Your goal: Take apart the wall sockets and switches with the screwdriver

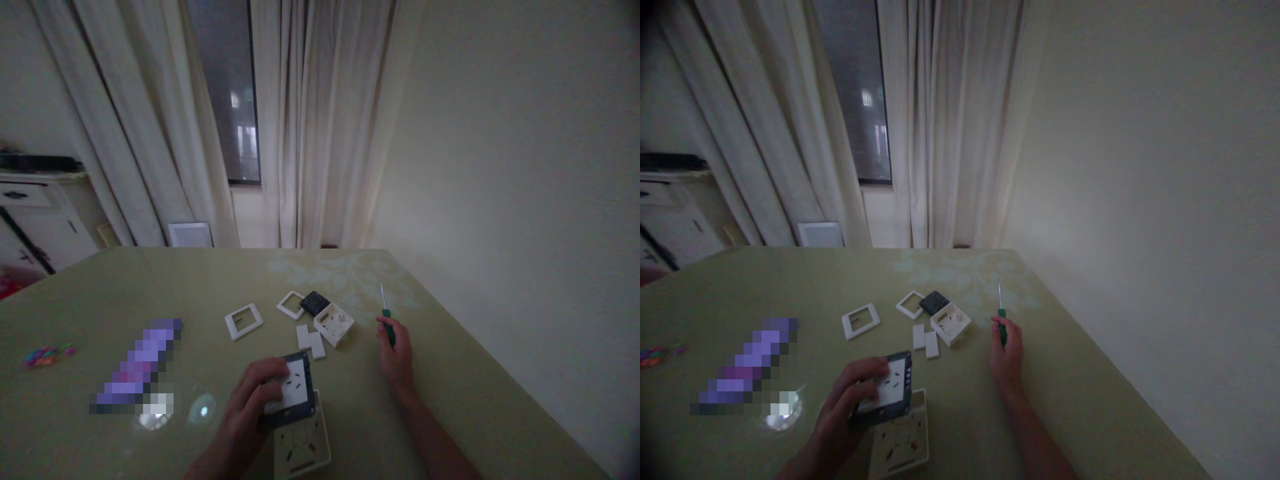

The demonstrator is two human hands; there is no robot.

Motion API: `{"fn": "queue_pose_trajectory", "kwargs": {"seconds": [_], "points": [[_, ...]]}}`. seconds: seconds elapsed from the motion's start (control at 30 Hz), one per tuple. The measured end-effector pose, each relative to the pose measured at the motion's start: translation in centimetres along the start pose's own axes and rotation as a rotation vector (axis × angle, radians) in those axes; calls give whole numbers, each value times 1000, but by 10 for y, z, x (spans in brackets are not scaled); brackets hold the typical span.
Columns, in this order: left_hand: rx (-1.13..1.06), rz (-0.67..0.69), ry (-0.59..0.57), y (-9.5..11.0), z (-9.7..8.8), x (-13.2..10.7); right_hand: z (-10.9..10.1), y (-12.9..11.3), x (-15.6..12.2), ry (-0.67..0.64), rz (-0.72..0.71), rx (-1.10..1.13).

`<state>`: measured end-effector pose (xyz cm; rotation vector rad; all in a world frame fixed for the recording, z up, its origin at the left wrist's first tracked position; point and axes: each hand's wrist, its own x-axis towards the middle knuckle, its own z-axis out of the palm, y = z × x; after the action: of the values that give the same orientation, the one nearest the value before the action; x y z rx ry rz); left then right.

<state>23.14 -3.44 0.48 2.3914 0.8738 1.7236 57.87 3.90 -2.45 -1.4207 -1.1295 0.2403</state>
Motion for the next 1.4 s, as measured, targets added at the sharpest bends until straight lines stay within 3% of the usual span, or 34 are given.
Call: {"fn": "queue_pose_trajectory", "kwargs": {"seconds": [0.13,0.3,0.43,0.53,0.73,0.9,1.13,1.27,1.4], "points": [[37,123,-27,-9,-1,-6,5,-30,-11,-84,-18,90],[48,135,-50,-16,0,-9,12,-79,-55,-332,-106,198],[64,112,-71,-20,0,-14,17,-96,-85,-778,-200,335],[50,110,-122,-23,-2,-20,20,-93,-92,-953,-252,251],[17,57,-211,-18,-6,-28,17,-83,-88,-1006,-238,181],[78,97,-257,-7,-12,-22,5,-85,-83,-1088,-205,182],[52,-16,-284,-1,-10,-25,1,-88,-81,-1087,-263,155],[52,-105,-409,0,-8,-21,-1,-88,-77,-1094,-313,86],[-57,-221,-463,2,-9,-9,-7,-88,-69,-1145,-365,-33]]}}
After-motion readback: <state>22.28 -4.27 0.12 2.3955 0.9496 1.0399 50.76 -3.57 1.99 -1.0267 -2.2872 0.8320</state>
